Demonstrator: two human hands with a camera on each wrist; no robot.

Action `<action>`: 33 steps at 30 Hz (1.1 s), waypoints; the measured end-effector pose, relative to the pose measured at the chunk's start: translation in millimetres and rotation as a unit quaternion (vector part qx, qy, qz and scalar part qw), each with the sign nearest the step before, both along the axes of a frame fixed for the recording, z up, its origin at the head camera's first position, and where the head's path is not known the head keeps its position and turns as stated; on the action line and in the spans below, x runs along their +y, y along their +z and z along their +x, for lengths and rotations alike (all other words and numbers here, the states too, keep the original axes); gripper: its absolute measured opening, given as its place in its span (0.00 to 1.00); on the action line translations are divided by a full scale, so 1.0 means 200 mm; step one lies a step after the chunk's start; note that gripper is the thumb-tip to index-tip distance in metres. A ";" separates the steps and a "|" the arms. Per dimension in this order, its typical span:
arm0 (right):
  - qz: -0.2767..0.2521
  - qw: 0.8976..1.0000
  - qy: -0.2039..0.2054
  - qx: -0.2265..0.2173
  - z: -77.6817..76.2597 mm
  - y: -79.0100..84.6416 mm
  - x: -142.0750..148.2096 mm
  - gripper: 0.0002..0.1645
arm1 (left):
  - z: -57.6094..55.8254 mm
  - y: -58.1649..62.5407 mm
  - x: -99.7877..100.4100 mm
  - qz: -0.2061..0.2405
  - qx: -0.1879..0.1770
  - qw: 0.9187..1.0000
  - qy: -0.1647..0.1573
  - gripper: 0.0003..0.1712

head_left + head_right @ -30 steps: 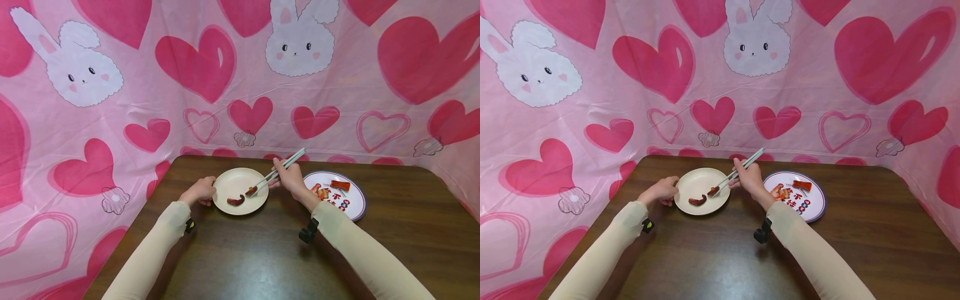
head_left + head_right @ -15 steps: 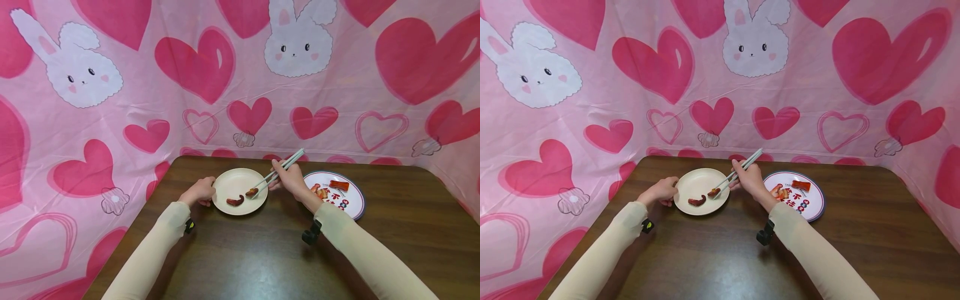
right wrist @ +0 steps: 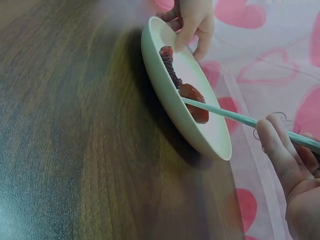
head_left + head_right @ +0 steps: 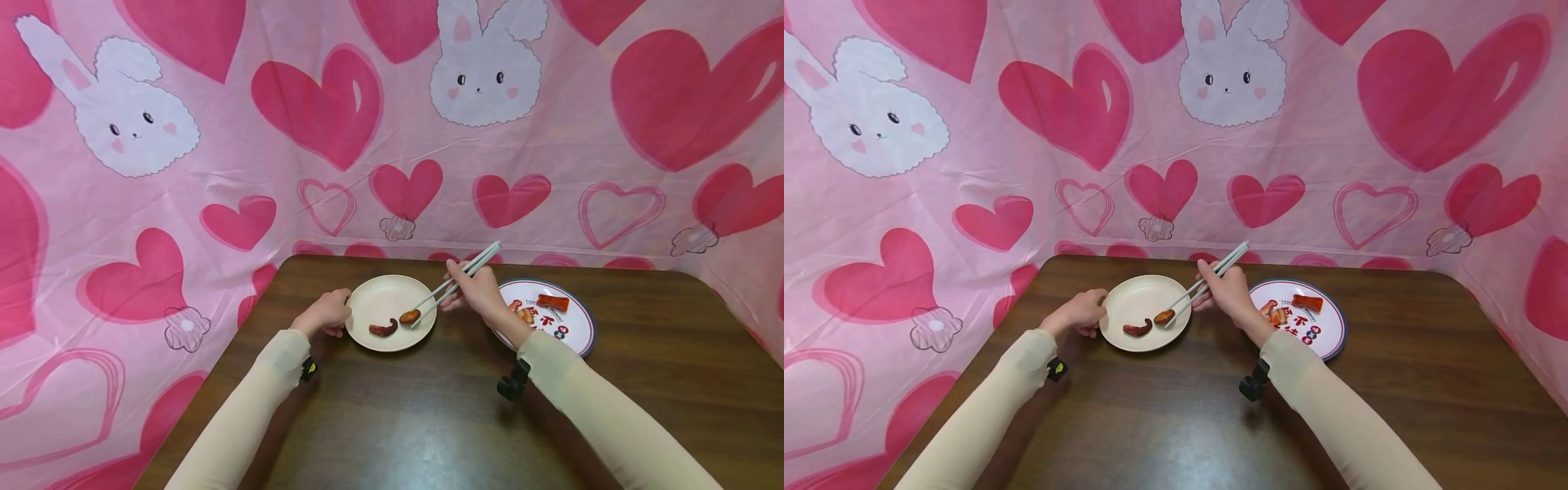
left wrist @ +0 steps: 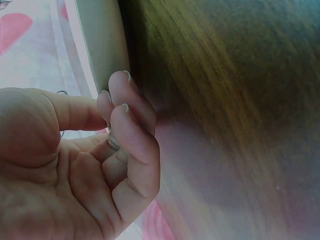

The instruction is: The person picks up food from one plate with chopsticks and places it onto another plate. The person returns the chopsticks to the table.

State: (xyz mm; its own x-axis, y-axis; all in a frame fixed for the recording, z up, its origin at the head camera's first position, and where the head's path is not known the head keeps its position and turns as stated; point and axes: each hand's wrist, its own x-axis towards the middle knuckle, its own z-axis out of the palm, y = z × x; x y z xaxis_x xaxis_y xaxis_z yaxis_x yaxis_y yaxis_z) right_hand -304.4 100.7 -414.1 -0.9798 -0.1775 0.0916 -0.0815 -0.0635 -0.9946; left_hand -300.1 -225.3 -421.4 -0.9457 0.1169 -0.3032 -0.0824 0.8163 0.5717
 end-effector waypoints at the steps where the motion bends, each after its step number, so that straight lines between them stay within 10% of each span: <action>1: -0.003 1.000 -0.002 0.000 0.00 0.00 0.00 0.31 | 0.00 0.00 0.00 0.001 0.000 1.000 0.001 0.30; 33: -0.031 0.999 0.008 0.013 0.02 0.01 0.06 0.28 | 0.01 0.01 0.01 0.001 0.003 1.000 0.002 0.28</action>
